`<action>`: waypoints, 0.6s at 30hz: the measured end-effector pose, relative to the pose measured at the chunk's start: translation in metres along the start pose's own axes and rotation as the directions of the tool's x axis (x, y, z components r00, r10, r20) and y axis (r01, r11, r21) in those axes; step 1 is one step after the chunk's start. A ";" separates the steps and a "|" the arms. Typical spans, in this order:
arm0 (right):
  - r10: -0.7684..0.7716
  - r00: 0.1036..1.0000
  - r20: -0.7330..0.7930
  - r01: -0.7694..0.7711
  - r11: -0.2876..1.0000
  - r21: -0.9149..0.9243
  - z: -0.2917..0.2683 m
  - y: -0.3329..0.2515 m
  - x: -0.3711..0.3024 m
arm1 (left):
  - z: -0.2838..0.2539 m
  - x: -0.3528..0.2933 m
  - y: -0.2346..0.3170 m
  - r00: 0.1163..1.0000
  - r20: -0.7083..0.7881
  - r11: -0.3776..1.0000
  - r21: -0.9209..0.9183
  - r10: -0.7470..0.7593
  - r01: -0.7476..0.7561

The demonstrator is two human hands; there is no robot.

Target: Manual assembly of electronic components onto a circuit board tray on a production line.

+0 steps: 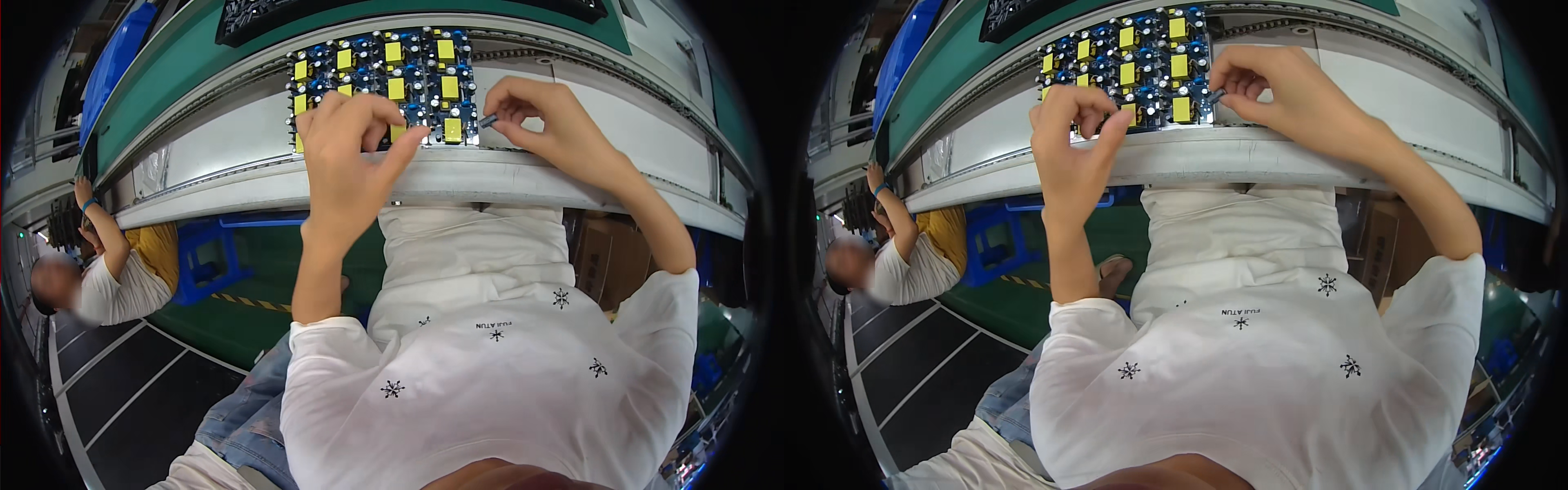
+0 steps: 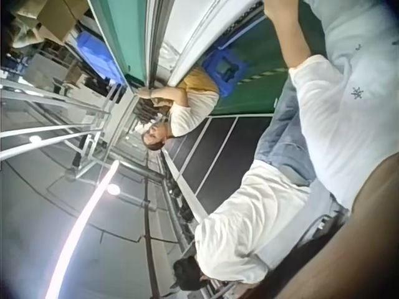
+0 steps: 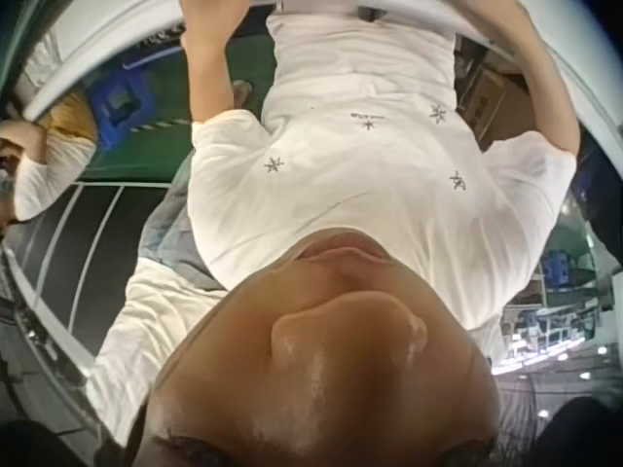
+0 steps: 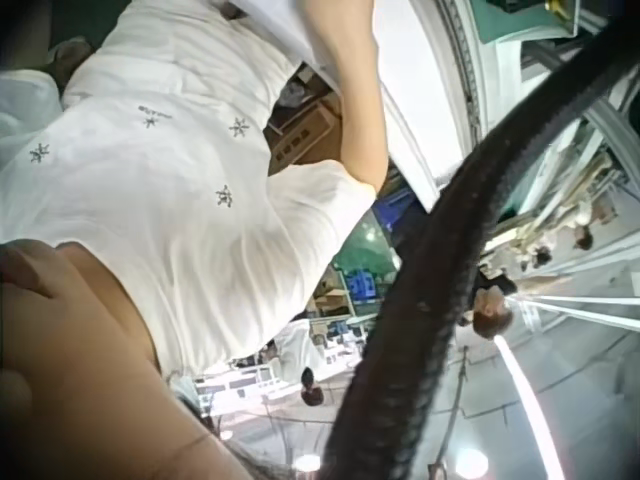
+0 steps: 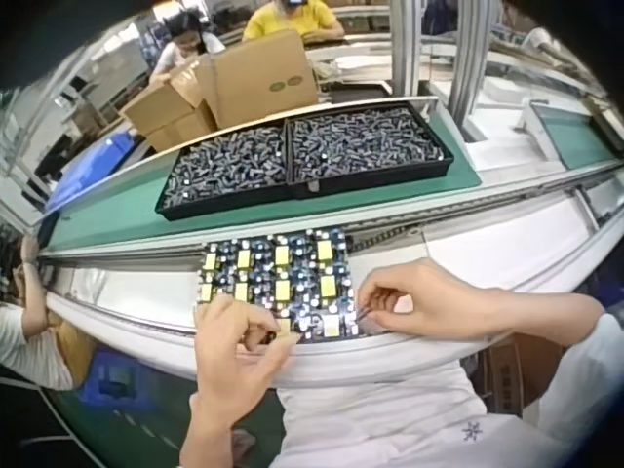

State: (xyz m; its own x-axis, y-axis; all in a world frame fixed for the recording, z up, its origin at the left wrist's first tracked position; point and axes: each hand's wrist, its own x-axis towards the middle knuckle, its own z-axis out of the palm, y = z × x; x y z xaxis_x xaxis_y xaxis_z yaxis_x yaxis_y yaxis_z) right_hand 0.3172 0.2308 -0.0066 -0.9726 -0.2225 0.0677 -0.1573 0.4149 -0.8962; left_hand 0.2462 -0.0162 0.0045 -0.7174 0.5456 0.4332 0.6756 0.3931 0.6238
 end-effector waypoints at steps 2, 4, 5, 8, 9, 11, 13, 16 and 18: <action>0.020 1.000 -0.014 -0.021 1.000 -0.022 0.004 -0.004 -0.001 | 0.000 -0.012 0.003 0.997 -0.056 0.998 -0.001 0.056 -0.056; 0.036 0.999 -0.013 -0.037 0.997 -0.070 0.007 -0.005 -0.002 | 0.002 -0.019 0.005 0.994 -0.073 0.997 -0.003 0.077 -0.078; 0.044 0.999 -0.014 -0.045 0.995 -0.094 0.007 -0.005 -0.002 | 0.003 -0.022 0.007 0.994 -0.056 0.996 -0.004 0.091 -0.092; 0.038 0.999 -0.012 -0.039 0.994 -0.101 0.009 -0.004 -0.002 | 0.006 -0.029 0.010 0.993 -0.021 0.993 -0.012 0.120 -0.121; 0.033 0.999 -0.013 -0.034 0.994 -0.108 0.009 -0.005 -0.002 | 0.008 -0.032 0.011 0.994 -0.021 0.994 -0.022 0.109 -0.109; 0.035 0.999 -0.014 -0.036 0.992 -0.119 0.011 -0.006 -0.002 | 0.010 -0.036 0.011 0.996 -0.014 0.996 -0.042 0.085 -0.085; 0.031 0.999 -0.015 -0.033 0.990 -0.137 0.011 -0.007 -0.001 | 0.011 -0.038 0.008 0.997 -0.006 0.996 -0.044 0.080 -0.080; 0.035 0.999 -0.009 -0.036 0.986 -0.163 0.010 -0.008 0.002 | 0.012 -0.039 0.006 0.997 0.008 0.996 -0.043 0.073 -0.072; 0.038 0.999 -0.006 -0.038 0.984 -0.174 0.010 -0.009 0.003 | 0.012 -0.039 0.006 0.997 0.014 0.996 -0.056 0.077 -0.076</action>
State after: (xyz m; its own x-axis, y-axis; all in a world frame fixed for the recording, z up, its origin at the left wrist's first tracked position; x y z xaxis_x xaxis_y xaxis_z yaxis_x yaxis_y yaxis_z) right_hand 0.3177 0.2174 -0.0027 -0.9788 -0.2014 0.0361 -0.1472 0.5707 -0.8079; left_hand 0.2804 -0.0263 -0.0168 -0.6609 0.5846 0.4706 0.7176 0.3084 0.6245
